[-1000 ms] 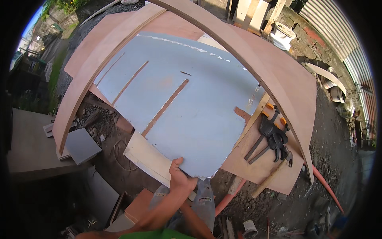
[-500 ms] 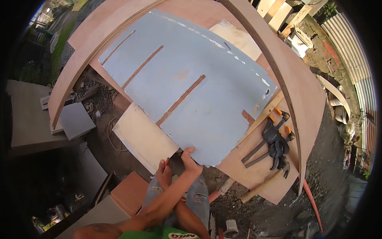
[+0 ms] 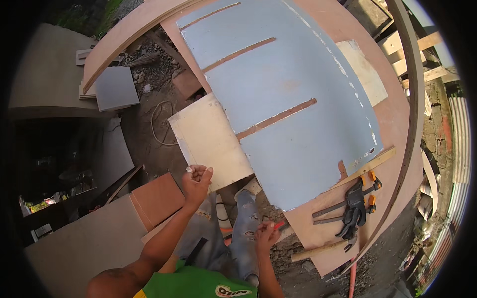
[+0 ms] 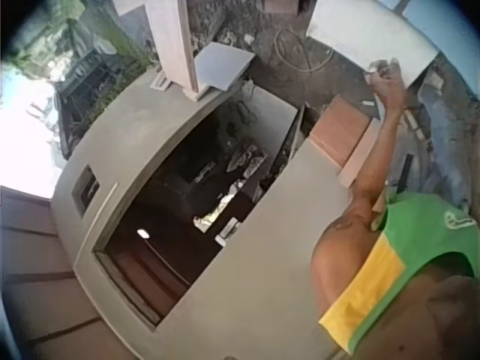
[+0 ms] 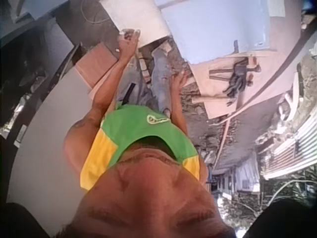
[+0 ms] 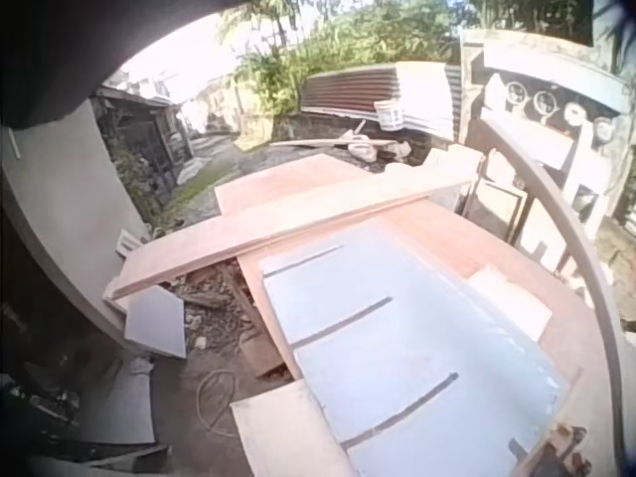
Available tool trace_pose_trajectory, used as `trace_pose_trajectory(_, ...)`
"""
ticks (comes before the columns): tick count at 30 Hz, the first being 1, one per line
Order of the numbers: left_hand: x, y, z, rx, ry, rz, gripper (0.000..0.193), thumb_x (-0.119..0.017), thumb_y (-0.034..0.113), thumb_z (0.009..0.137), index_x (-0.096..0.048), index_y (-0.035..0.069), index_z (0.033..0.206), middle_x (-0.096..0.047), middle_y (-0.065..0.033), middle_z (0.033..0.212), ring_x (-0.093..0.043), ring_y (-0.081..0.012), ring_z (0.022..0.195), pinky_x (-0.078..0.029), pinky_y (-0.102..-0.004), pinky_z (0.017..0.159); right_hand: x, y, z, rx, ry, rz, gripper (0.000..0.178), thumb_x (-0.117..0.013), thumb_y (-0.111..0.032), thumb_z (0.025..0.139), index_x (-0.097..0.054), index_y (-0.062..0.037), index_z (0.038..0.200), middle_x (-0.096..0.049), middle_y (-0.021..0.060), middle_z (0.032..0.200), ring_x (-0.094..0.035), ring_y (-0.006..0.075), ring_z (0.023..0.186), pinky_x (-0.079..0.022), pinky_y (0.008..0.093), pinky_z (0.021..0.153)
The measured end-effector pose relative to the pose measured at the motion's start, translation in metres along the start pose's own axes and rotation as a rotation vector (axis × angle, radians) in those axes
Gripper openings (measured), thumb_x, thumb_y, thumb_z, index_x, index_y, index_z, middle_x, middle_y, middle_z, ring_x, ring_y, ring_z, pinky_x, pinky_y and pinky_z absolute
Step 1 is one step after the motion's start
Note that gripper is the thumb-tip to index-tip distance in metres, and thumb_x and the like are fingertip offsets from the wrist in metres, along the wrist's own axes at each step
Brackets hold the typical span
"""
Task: The person measures a wooden board using a tape measure and a pencil, secures a guide board with clamps, and then cuts the board using a circular saw.
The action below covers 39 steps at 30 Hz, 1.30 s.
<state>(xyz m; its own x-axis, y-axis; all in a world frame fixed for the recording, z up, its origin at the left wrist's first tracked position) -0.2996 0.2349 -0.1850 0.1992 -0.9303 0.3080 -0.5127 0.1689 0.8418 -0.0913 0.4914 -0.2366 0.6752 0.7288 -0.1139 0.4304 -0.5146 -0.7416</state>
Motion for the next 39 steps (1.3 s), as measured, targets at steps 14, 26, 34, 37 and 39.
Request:
trace_pose_trajectory(14, 0.012, -0.072, 0.065, 0.112, 0.139, -0.432, 0.056, -0.068, 0.048, 0.092, -0.062, -0.005, 0.106, -0.066, -0.0075, 0.097, -0.059, -0.0117, 0.086, -0.049, -0.0286, 0.076, -0.022, -0.099, 0.078, -0.080, 0.110, -0.159, 0.038, -0.059, -0.044, 0.097, -0.050, -0.0070, 0.101, -0.048, -0.0005, 0.067, -0.034, 0.0070, 0.041, -0.022, 0.0237, 0.034)
trace_pose_trajectory(26, 0.087, -0.097, -0.005, 0.196, 0.215, -0.448, 0.054, -0.060, 0.043, 0.098, -0.053, -0.005, 0.121, -0.065, -0.0135, 0.111, -0.065, -0.0203, 0.097, -0.055, -0.0356, 0.084, 0.000, -0.155, 0.093, 0.137, 0.167, -0.299, 0.044, -0.058, -0.050, 0.096, -0.047, -0.0098, 0.082, -0.044, -0.0033, 0.058, -0.032, 0.0054, 0.036, -0.022, 0.0226, 0.032)
trace_pose_trajectory(34, 0.073, -0.118, -0.017, 0.239, 0.171, -0.431, 0.059, -0.057, 0.046, 0.098, -0.050, -0.006, 0.125, -0.062, -0.0140, 0.115, -0.062, -0.0219, 0.102, -0.052, -0.0359, 0.087, 0.025, -0.139, 0.116, 0.149, 0.116, -0.596, 0.051, -0.057, -0.052, 0.097, -0.041, -0.0127, 0.069, -0.038, -0.0055, 0.050, -0.034, 0.0060, 0.036, -0.026, 0.0259, 0.033)
trace_pose_trajectory(37, 0.079, -0.115, -0.010, 0.172, 0.186, -0.395, 0.059, -0.056, 0.046, 0.099, -0.050, -0.007, 0.125, -0.062, -0.0146, 0.114, -0.062, -0.0225, 0.102, -0.052, -0.0354, 0.088, 0.026, -0.140, 0.119, 0.255, 0.154, -0.709, 0.055, -0.057, -0.053, 0.096, -0.039, -0.0139, 0.062, -0.039, -0.0051, 0.048, -0.036, 0.0073, 0.036, -0.028, 0.0283, 0.034)
trace_pose_trajectory(39, 0.083, -0.118, -0.012, 0.235, 0.230, -0.341, 0.061, -0.056, 0.046, 0.099, -0.049, -0.008, 0.126, -0.062, -0.0159, 0.116, -0.062, -0.0234, 0.102, -0.052, -0.0356, 0.088, 0.031, -0.132, 0.122, 0.189, 0.193, -0.731, 0.058, -0.060, -0.056, 0.093, -0.048, -0.0075, 0.064, -0.041, -0.0042, 0.054, -0.039, 0.0088, 0.051, -0.033, 0.0304, 0.045)
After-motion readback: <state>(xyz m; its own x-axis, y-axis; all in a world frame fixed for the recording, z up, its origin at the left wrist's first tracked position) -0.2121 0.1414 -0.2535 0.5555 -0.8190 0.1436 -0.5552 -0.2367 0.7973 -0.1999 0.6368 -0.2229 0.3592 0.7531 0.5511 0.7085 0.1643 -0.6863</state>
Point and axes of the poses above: each hand's wrist, its own z-axis towards the middle knuckle, its own x-axis out of the back of the hand, y = z × x, the point moved 7 cm from there along z, towards the middle knuckle
